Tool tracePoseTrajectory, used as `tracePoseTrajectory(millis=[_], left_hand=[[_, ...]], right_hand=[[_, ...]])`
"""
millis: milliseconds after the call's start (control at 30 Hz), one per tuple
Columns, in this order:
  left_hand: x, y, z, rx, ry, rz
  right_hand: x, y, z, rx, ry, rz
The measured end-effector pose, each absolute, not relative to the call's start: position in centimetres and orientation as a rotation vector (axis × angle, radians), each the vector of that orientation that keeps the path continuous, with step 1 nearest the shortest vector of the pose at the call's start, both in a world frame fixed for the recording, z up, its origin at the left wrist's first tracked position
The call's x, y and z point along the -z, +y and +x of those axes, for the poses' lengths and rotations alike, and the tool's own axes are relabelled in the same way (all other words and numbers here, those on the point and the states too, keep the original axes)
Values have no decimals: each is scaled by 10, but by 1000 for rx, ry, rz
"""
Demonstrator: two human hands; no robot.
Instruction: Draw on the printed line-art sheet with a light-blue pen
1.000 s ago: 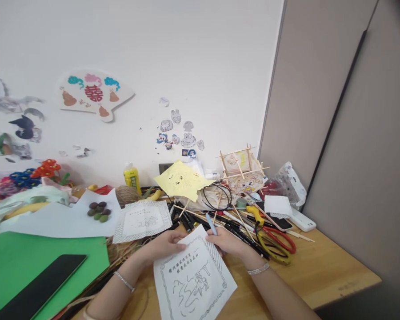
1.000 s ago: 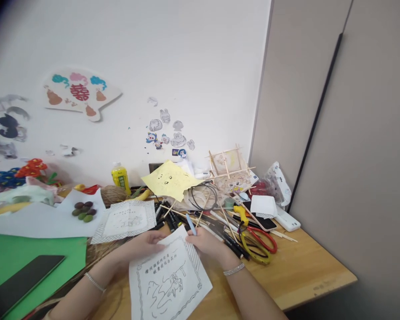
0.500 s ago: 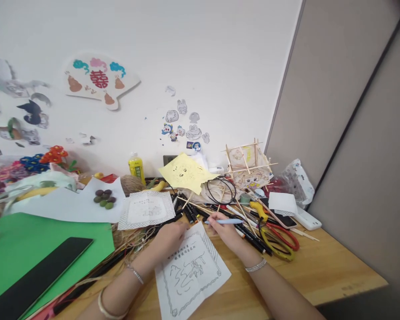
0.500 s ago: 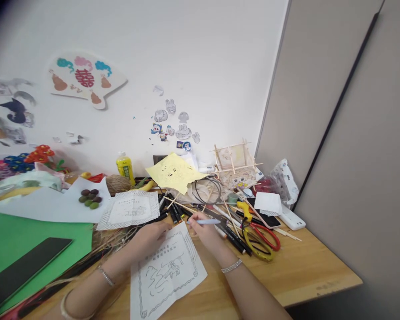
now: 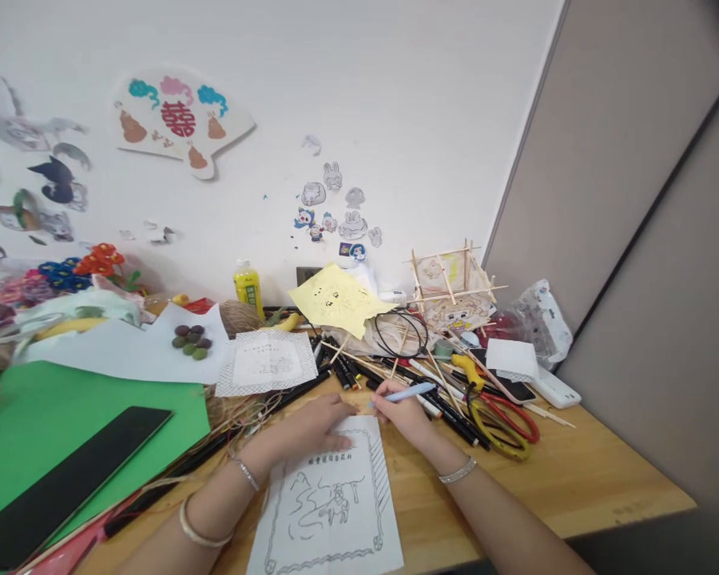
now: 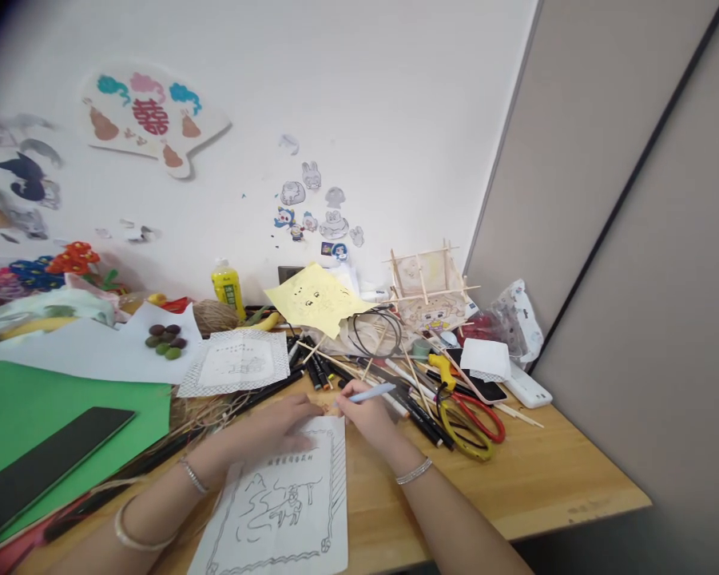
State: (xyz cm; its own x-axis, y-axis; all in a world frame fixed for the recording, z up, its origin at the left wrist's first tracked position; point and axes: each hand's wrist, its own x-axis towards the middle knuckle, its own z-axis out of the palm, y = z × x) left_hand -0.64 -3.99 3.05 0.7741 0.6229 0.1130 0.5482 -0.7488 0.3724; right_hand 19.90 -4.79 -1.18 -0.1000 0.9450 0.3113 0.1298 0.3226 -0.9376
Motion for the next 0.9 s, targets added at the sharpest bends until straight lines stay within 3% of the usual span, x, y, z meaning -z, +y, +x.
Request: tracePoseTrajectory(millis=[300,900], left_hand=[[-18,-44,5,-233,1161,2851],[-12,-34,-5,-218,1015,2883]], right_hand=[[14,-56,196,-898,-1559,-1060],[15,-56,187,-845,-1742,-1038]])
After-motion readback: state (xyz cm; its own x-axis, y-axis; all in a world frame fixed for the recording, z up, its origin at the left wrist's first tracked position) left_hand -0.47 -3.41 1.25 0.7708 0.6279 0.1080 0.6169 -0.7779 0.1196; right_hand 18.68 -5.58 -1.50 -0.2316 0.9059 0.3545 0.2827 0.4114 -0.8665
